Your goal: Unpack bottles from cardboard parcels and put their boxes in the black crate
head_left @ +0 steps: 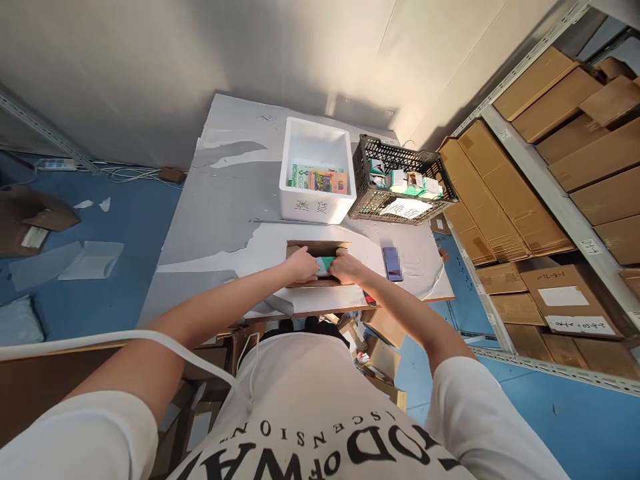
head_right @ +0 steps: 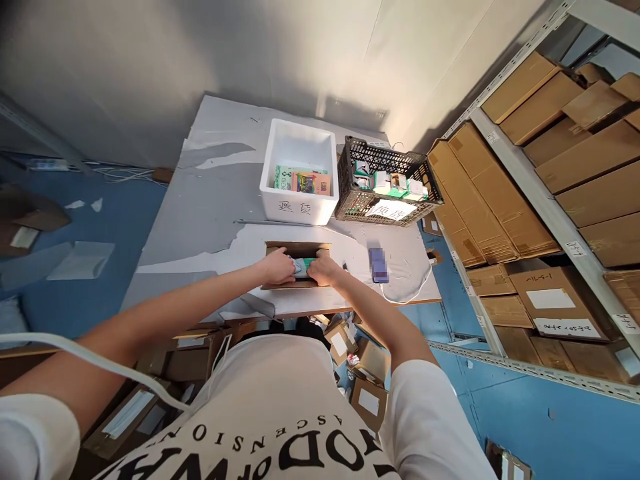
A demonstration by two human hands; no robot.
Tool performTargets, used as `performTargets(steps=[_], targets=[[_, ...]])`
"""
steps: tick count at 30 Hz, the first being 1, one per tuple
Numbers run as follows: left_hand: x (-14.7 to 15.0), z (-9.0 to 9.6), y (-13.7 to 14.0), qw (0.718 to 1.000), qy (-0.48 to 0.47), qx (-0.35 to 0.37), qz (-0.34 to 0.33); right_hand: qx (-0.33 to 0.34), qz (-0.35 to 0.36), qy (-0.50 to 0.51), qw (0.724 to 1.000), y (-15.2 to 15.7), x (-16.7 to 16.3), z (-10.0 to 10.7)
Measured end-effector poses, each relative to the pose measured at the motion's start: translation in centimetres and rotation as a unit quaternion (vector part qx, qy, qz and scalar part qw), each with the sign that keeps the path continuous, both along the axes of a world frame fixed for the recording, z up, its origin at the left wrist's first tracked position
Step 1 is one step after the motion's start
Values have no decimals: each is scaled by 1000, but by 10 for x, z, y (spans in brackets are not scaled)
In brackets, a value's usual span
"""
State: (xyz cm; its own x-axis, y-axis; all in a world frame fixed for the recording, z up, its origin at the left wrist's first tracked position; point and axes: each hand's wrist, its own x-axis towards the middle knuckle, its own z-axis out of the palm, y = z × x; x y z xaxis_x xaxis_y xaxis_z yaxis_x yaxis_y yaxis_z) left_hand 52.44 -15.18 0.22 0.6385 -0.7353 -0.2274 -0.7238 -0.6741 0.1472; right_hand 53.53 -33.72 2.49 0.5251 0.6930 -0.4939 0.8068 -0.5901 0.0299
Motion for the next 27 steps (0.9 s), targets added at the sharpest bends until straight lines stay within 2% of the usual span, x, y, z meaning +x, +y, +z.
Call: performTargets(steps=[2, 5, 9, 14, 17, 19, 22, 23, 24, 27], targets=[[-6, -5, 1, 997, -55, 17, 60, 2, -28, -36, 999, -7, -6, 2], [-22, -15, 13, 979, -132, 26, 151, 47, -104, -88, 990, -25, -19, 1], [-44, -24, 32, 960, -142, -18, 239, 103, -225, -99, 964, -47, -32, -17], [-57, -33, 42, 945, -90, -52, 310, 244, -383, -64, 889, -69, -31, -62], [-61, -46, 41, 932, -69, -65, 349, 246, -441, -76, 860, -78, -40, -84], [-63, -52, 40, 926, -64, -71, 365, 243, -471, -96, 842, -81, -50, -88], [-64, -50, 41, 925, -66, -74, 368, 277, -478, -192, 811, -81, -63, -74], [-63, -46, 42, 924, -73, -76, 367, 293, -449, -211, 818, -78, -64, -65], [-61, -40, 43, 924, -83, -79, 365, 305, -396, -206, 841, -74, -63, -55], [-50, -24, 39, 936, -103, -91, 325, 278, -170, -61, 943, -47, -42, -26]])
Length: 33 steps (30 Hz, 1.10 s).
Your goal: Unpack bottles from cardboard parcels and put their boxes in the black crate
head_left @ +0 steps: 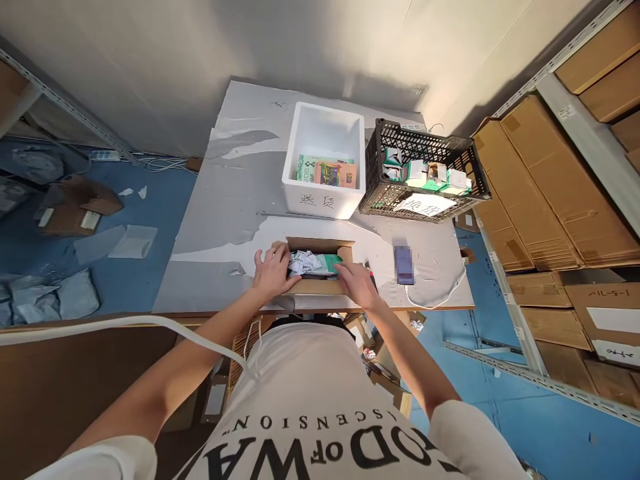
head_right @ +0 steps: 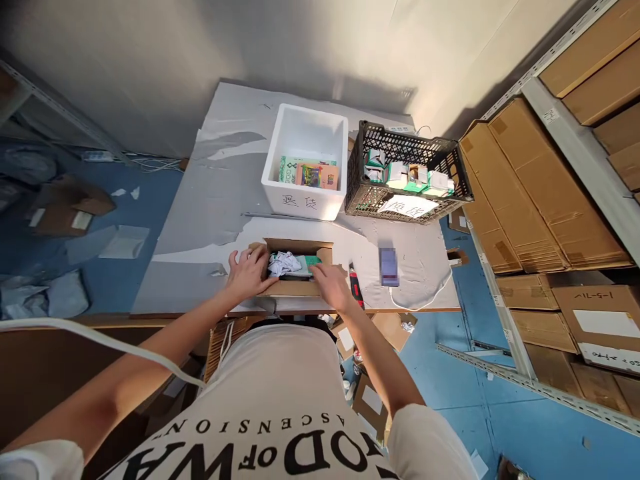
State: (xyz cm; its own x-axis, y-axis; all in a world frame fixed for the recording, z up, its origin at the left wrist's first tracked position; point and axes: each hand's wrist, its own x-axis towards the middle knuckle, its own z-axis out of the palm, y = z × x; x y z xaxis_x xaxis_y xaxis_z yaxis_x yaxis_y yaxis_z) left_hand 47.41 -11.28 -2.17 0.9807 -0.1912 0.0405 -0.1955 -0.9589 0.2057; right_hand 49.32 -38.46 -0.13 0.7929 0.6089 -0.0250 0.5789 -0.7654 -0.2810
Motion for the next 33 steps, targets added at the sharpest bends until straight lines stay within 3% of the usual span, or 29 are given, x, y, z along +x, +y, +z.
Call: performTargets(steps=[1, 3, 6, 9, 14, 18, 20, 24, 27, 30, 33], targets=[[6, 3, -4, 1000, 6, 2, -22, -25, 57, 33, 998, 12, 11, 7], [20, 3, -18, 997, 54, 24, -46, -83, 103, 74, 988, 39, 33, 14], [40, -9, -39, 986, 144, 75, -25, -161, 108, 108, 975, 75, 56, 7], [51, -24, -49, 979, 181, 90, -17, -230, 101, 116, 961, 92, 61, -10], [53, -33, -41, 972, 215, 93, -31, -223, 158, 72, 959, 78, 53, -30], [56, -31, -39, 965, 235, 105, -44, -215, 202, 81, 952, 62, 49, -32], [58, -29, -40, 964, 236, 110, -45, -207, 192, 100, 954, 58, 49, -28], [57, -19, -39, 968, 225, 108, -42, -136, 104, 138, 976, 44, 54, -17], [55, -9, -35, 970, 218, 99, -39, 9, -15, 196, 980, 23, 59, -11], [52, 1, -29, 978, 205, 42, -11, 143, -120, 282, 941, 2, 57, -6], [49, 10, -24, 974, 183, -125, 54, 228, -179, 340, 895, -9, 47, 4]])
